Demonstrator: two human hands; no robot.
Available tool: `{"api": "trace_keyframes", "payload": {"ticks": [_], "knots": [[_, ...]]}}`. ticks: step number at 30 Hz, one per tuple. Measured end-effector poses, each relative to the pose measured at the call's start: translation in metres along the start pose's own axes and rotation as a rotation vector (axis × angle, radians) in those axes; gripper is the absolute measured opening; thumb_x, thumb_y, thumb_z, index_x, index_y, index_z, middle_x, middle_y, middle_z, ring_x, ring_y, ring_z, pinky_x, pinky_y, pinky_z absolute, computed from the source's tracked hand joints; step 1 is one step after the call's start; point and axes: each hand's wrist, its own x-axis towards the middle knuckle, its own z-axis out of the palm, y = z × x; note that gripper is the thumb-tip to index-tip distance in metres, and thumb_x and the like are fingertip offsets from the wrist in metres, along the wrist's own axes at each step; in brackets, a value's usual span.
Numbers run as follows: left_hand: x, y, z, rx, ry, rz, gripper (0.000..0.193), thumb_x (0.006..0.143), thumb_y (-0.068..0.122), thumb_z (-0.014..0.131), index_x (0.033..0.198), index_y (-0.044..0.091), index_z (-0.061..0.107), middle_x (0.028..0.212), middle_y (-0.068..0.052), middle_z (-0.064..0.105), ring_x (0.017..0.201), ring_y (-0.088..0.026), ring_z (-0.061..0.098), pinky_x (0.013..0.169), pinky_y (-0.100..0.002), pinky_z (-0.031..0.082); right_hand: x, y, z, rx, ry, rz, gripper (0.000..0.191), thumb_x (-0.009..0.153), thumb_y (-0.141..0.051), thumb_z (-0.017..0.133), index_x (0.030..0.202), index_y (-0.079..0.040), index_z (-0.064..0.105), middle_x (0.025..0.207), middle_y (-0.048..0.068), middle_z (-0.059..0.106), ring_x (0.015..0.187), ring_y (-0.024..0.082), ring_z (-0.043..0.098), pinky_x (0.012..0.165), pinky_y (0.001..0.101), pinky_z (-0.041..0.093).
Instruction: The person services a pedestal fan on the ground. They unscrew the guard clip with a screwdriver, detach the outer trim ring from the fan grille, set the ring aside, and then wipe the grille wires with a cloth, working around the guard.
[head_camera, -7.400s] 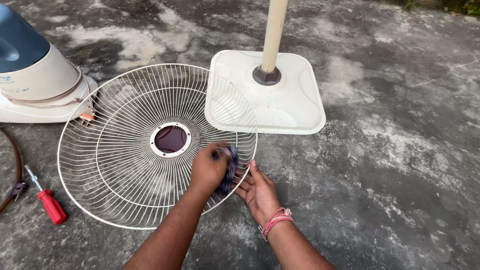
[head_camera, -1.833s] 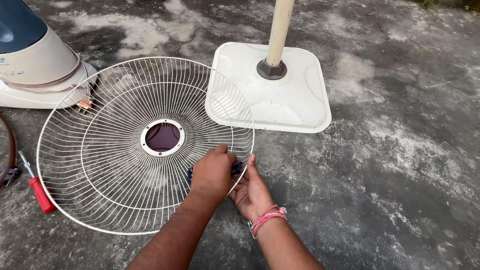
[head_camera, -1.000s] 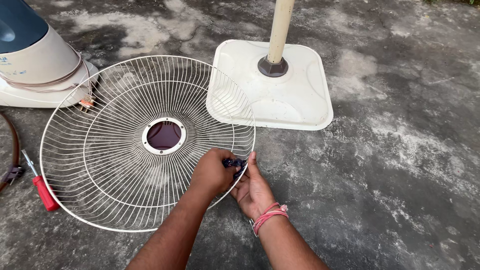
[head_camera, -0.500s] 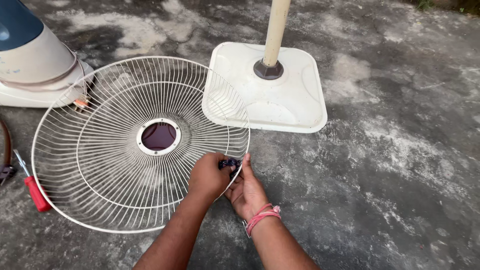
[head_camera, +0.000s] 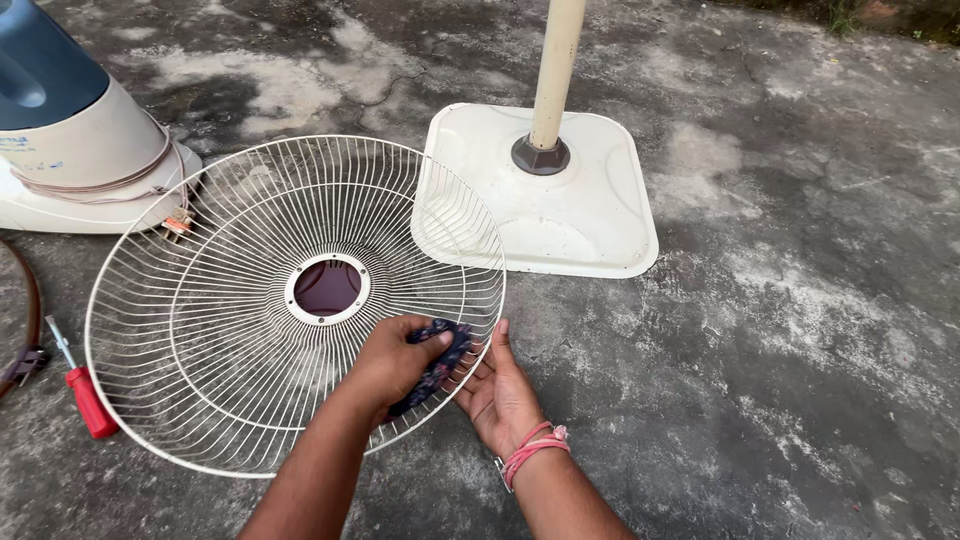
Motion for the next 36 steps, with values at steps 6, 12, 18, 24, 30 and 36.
{"api": "trace_keyframes", "payload": {"ticks": [6, 12, 18, 24, 30, 36], "knots": [[-0.032, 0.011, -0.031, 0.609, 0.066, -0.027, 0.028, 0.089, 0.026, 0.074, 0.110, 0.009, 0.078, 0.088, -0.015, 0.081, 0.075, -0.023, 0.076, 0.072, -0.038, 0.057, -0.010, -0.006, 0.014, -0.007, 0.088, 0.028, 0.074, 0.088, -0.067, 0.050, 0.132, -0.007, 0.053, 0.123, 0.024, 0.070, 0.119, 0.037, 0.067, 0.104, 0.0510, 0.053], [-0.046, 0.006, -0.024, 0.760, 0.061, -0.073, 0.034, 0.085, 0.037, 0.075, 0.115, 0.019, 0.078, 0.099, -0.010, 0.079, 0.093, -0.026, 0.076, 0.087, -0.041, 0.056, -0.017, -0.001, -0.002, -0.078, -0.143, -0.020, 0.058, 0.093, -0.046, 0.059, 0.133, -0.003, 0.057, 0.125, 0.019, 0.071, 0.118, 0.031, 0.066, 0.102, 0.0472, 0.053], [-0.040, 0.000, -0.002, 0.643, 0.153, -0.079, 0.035, 0.086, 0.037, 0.074, 0.115, 0.017, 0.078, 0.102, -0.013, 0.078, 0.096, -0.029, 0.075, 0.088, -0.042, 0.056, -0.014, 0.001, -0.006, -0.045, -0.168, -0.034, 0.053, 0.099, -0.046, 0.054, 0.130, -0.003, 0.058, 0.123, 0.015, 0.070, 0.113, 0.027, 0.068, 0.102, 0.0453, 0.053], [-0.018, -0.002, 0.007, 0.463, 0.272, -0.006, 0.036, 0.086, 0.033, 0.075, 0.115, 0.013, 0.076, 0.102, -0.014, 0.078, 0.094, -0.031, 0.076, 0.086, -0.042, 0.058, -0.016, 0.000, 0.004, -0.039, -0.089, -0.023, 0.059, 0.098, -0.053, 0.051, 0.126, -0.002, 0.059, 0.120, 0.013, 0.071, 0.114, 0.026, 0.068, 0.102, 0.0456, 0.054], [-0.009, -0.012, 0.023, 0.580, 0.415, 0.261, 0.030, 0.080, 0.024, 0.080, 0.106, 0.009, 0.078, 0.103, -0.017, 0.072, 0.093, -0.037, 0.072, 0.082, -0.046, 0.056, -0.013, 0.001, -0.004, -0.027, -0.113, -0.026, 0.057, 0.095, -0.052, 0.055, 0.122, -0.002, 0.060, 0.118, 0.013, 0.073, 0.111, 0.026, 0.070, 0.099, 0.0455, 0.055], [-0.005, -0.019, 0.031, 0.427, 0.286, 0.274, 0.026, 0.081, 0.023, 0.081, 0.100, 0.006, 0.078, 0.090, -0.017, 0.074, 0.080, -0.032, 0.072, 0.074, -0.043, 0.056, -0.005, 0.007, -0.009, 0.060, -0.082, -0.050, 0.046, 0.096, -0.048, 0.063, 0.116, -0.007, 0.063, 0.108, 0.007, 0.072, 0.102, 0.022, 0.070, 0.095, 0.0440, 0.057]]}}
